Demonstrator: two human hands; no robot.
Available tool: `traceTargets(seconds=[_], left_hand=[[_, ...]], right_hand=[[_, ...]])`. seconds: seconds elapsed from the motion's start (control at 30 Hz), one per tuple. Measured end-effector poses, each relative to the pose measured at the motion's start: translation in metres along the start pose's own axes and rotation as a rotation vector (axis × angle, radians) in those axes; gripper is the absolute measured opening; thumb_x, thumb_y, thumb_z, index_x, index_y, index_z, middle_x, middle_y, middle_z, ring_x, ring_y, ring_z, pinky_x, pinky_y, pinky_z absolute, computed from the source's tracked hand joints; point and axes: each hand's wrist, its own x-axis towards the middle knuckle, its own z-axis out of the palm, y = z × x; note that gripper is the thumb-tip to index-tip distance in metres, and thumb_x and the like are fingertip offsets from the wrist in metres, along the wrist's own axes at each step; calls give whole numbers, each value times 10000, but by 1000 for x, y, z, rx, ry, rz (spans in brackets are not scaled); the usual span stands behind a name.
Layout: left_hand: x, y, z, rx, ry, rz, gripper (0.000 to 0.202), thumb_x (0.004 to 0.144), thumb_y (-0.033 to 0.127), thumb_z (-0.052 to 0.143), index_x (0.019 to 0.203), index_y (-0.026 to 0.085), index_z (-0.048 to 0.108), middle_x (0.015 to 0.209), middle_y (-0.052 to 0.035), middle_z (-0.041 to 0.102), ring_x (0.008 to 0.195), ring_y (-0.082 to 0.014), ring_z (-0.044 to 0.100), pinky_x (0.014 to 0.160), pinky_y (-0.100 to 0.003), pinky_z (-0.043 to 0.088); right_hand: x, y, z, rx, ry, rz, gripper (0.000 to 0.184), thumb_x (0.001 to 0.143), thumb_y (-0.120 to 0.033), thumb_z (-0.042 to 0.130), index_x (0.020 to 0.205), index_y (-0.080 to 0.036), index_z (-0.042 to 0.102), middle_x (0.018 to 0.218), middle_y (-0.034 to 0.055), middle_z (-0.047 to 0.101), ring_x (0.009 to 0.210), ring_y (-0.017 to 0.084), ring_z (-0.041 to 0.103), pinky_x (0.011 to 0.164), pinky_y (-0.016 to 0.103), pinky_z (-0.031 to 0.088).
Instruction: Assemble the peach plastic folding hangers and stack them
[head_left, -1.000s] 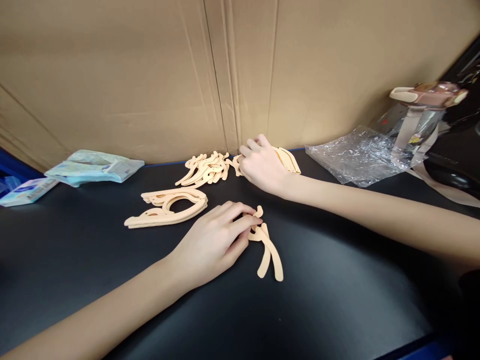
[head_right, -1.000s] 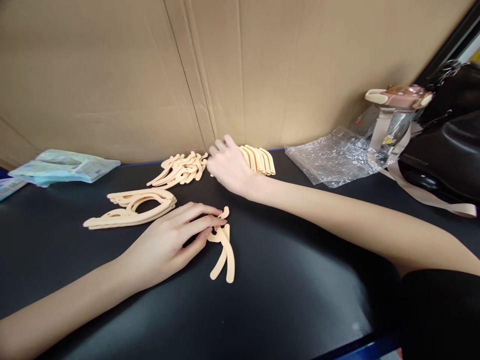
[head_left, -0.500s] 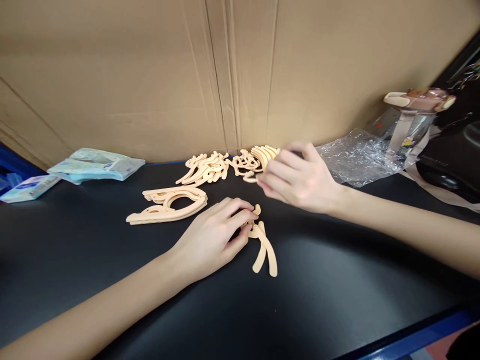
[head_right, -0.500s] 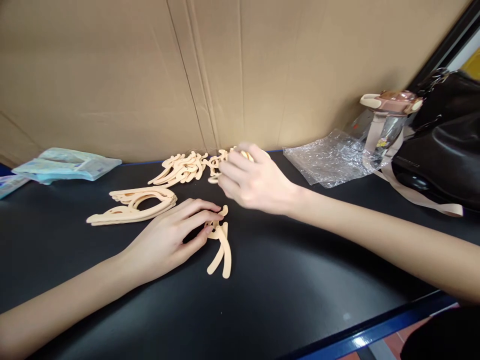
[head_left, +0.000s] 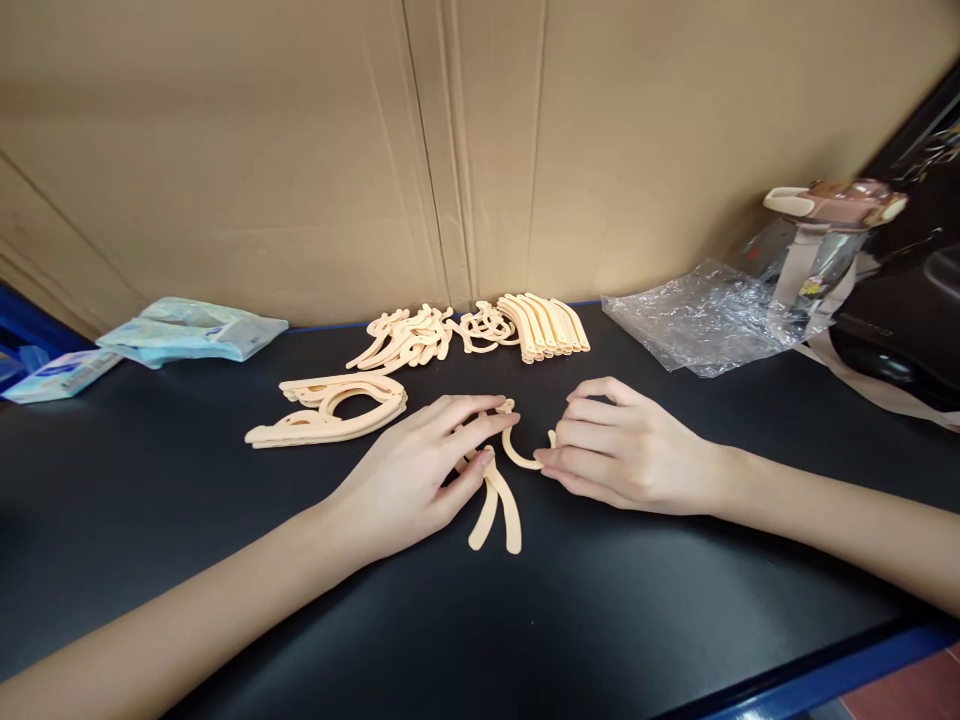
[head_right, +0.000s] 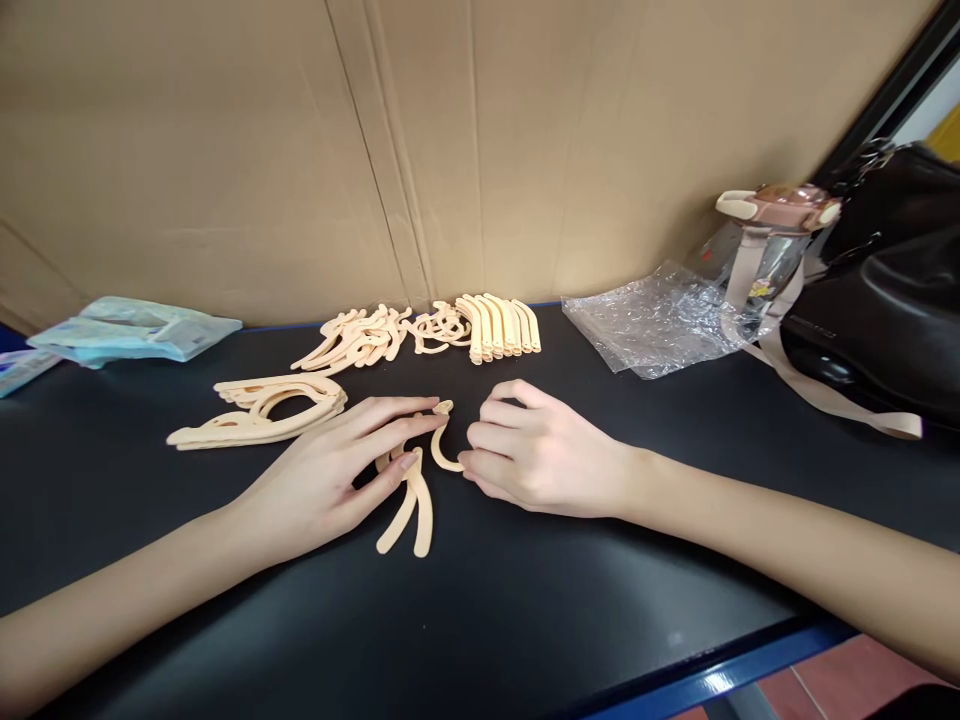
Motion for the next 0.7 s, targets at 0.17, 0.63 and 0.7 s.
traceTargets(seconds=[0.17,0.63,0.7], left_hand=[[1,-1,0,-1,-20,9,311,991,207,453,1242,206,637,1342,-72,623,1134,-217,615,954,-371,527],[1,2,-3,-19,-38,-43,259,1001,239,425,1143,192,636,1306,-82,624,1063,-200,645,822,-316,533],[1,1,-2,-22,-29,-43,251,1000,249,425,1138,203,630,1297,-75,630,1070,-202,643,828,-316,531]], right_hand=[[-1,0,1,94,1,-2,212,973,-209,535,832,-169,688,705,-15,636,707,125,564,836,306,418],[-32,64,23,-71,-131,673,254,960,-249,499,1065,-127,695,1085,101,718,963,255,647,844,386,466],[-35,66,29,-71,-184,657,278,963,-245,491,1116,-115,683,1155,110,705,994,256,649,867,393,470]])
